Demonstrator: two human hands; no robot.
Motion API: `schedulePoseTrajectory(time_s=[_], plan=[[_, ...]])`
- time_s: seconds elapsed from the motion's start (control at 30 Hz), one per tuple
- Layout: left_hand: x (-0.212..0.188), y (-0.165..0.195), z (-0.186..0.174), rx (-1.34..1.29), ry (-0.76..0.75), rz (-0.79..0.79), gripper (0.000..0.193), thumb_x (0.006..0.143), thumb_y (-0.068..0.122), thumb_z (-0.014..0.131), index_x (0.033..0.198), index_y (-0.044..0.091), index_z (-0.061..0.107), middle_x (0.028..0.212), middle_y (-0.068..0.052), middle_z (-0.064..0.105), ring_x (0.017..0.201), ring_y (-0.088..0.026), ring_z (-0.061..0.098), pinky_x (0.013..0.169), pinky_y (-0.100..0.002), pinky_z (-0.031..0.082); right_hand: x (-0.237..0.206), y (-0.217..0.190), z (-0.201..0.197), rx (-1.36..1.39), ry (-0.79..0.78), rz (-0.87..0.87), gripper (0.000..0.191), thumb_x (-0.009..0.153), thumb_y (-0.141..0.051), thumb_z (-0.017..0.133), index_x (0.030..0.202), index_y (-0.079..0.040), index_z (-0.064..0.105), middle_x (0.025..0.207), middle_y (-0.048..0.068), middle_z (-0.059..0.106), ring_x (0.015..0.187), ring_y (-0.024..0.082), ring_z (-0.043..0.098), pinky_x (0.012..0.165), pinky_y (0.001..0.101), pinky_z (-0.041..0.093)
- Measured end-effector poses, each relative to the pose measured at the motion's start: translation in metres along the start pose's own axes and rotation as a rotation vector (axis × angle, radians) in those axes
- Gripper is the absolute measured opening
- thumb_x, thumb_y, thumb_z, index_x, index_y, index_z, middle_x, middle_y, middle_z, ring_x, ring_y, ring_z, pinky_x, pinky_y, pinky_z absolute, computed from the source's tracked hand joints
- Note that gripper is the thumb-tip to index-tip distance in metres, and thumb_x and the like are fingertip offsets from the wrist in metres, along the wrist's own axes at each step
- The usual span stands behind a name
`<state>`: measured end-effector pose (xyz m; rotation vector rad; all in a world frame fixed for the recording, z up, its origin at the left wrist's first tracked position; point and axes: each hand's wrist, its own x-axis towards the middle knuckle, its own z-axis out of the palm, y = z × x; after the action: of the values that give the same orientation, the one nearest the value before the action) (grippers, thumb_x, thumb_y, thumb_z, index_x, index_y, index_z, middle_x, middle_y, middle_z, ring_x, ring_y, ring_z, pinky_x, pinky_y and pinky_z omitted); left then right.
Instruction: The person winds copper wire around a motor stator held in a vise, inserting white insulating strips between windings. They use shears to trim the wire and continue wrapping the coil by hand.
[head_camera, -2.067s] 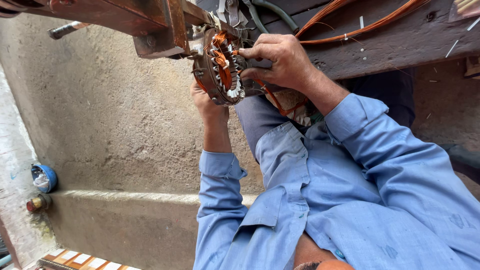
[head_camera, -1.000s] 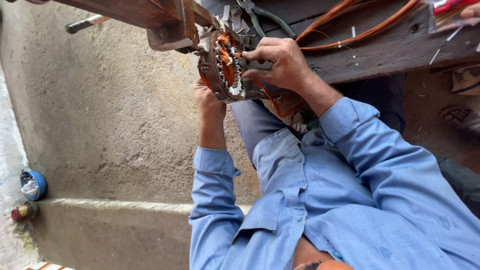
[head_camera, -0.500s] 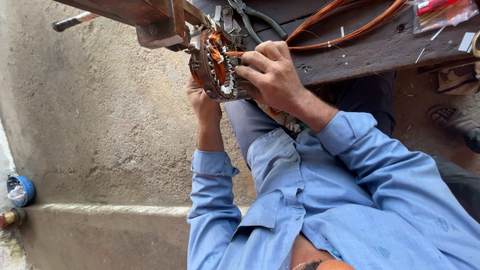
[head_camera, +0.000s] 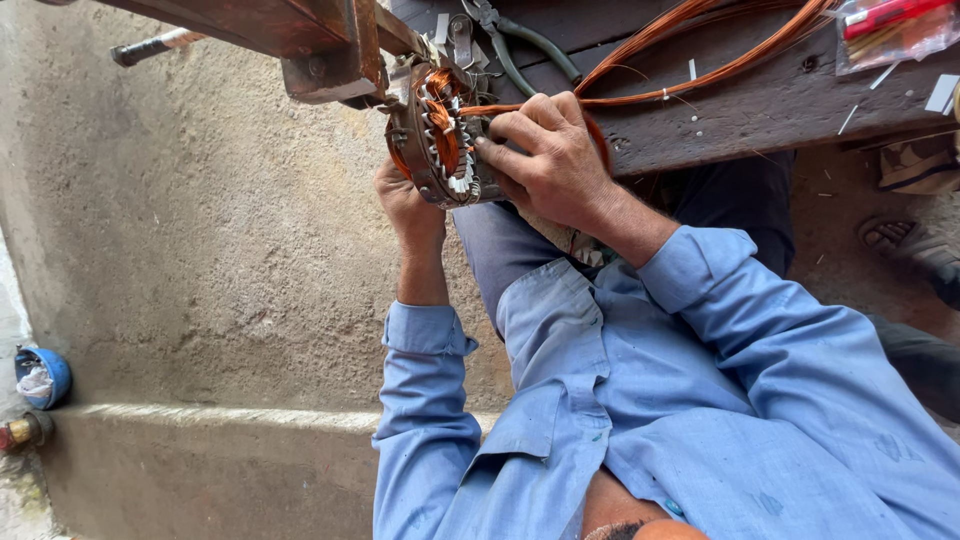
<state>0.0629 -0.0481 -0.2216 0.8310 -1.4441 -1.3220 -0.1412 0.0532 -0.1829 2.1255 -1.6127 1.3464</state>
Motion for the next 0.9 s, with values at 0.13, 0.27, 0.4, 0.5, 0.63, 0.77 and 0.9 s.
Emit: schedulePoseTrajectory(time_s=[0.13,0.27,0.4,0.5,0.63,0.77,0.9], plan=[[0.002,0.010,-0.002,0.095,-0.055,0.019,0.011,0.089,-0.001,0.076,0.099,0.000,0.075,0.090,-0.006,0.077,0.081,-0.011,0.072,0.073,-0.026,0.059,0.006,0.004,0.000,0.086,0.077,0.078,0.024,0.095,-0.018,0.082,0.116,-0.007,0.075,0.116,0.009,0.065,0.112,0.027,0.059,0.099,0.0459,0.045],[0.004,0.015,0.001,0.143,-0.048,0.018,0.011,0.091,0.000,0.075,0.103,0.001,0.075,0.094,-0.005,0.078,0.085,-0.010,0.073,0.078,-0.026,0.061,0.019,0.011,0.014,0.179,0.108,0.173,0.024,0.099,-0.015,0.081,0.118,-0.004,0.072,0.116,0.011,0.067,0.106,0.029,0.066,0.092,0.0441,0.055],[0.000,0.010,0.006,0.125,-0.016,0.053,0.017,0.090,0.000,0.075,0.107,0.001,0.074,0.098,-0.004,0.078,0.090,-0.010,0.073,0.082,-0.027,0.061,0.021,0.017,0.017,0.146,0.074,0.124,0.028,0.092,-0.012,0.082,0.118,-0.008,0.073,0.109,0.006,0.067,0.096,0.024,0.069,0.080,0.0368,0.059],[-0.004,0.005,0.009,0.108,0.005,0.064,0.016,0.091,0.001,0.075,0.108,0.002,0.074,0.098,-0.004,0.078,0.090,-0.010,0.073,0.081,-0.026,0.061,0.020,0.018,0.015,0.060,0.035,0.085,0.031,0.087,-0.015,0.084,0.116,-0.007,0.074,0.103,0.005,0.066,0.090,0.023,0.068,0.074,0.0371,0.058],[-0.002,0.003,0.008,0.100,-0.002,0.068,0.016,0.091,-0.001,0.076,0.106,0.002,0.074,0.097,-0.004,0.077,0.089,-0.010,0.071,0.080,-0.026,0.060,0.021,0.022,0.017,-0.009,0.000,0.030,0.036,0.081,-0.020,0.085,0.112,-0.004,0.076,0.099,0.006,0.066,0.084,0.024,0.066,0.069,0.0387,0.057],[-0.001,0.001,0.002,0.130,-0.011,0.041,0.014,0.091,-0.003,0.071,0.104,0.001,0.073,0.094,-0.004,0.076,0.085,-0.009,0.069,0.078,-0.026,0.058,0.015,0.027,0.020,-0.019,-0.003,0.048,0.027,0.091,-0.009,0.081,0.118,-0.008,0.076,0.107,0.004,0.068,0.095,0.023,0.069,0.078,0.0364,0.059],[-0.005,-0.003,-0.002,0.042,-0.016,0.011,0.019,0.093,-0.008,0.062,0.106,0.001,0.073,0.096,-0.006,0.077,0.085,-0.011,0.070,0.076,-0.026,0.057,0.001,0.029,0.017,0.050,0.038,0.151,0.021,0.099,-0.010,0.081,0.119,-0.006,0.075,0.113,0.007,0.070,0.099,0.023,0.070,0.084,0.0368,0.061]])
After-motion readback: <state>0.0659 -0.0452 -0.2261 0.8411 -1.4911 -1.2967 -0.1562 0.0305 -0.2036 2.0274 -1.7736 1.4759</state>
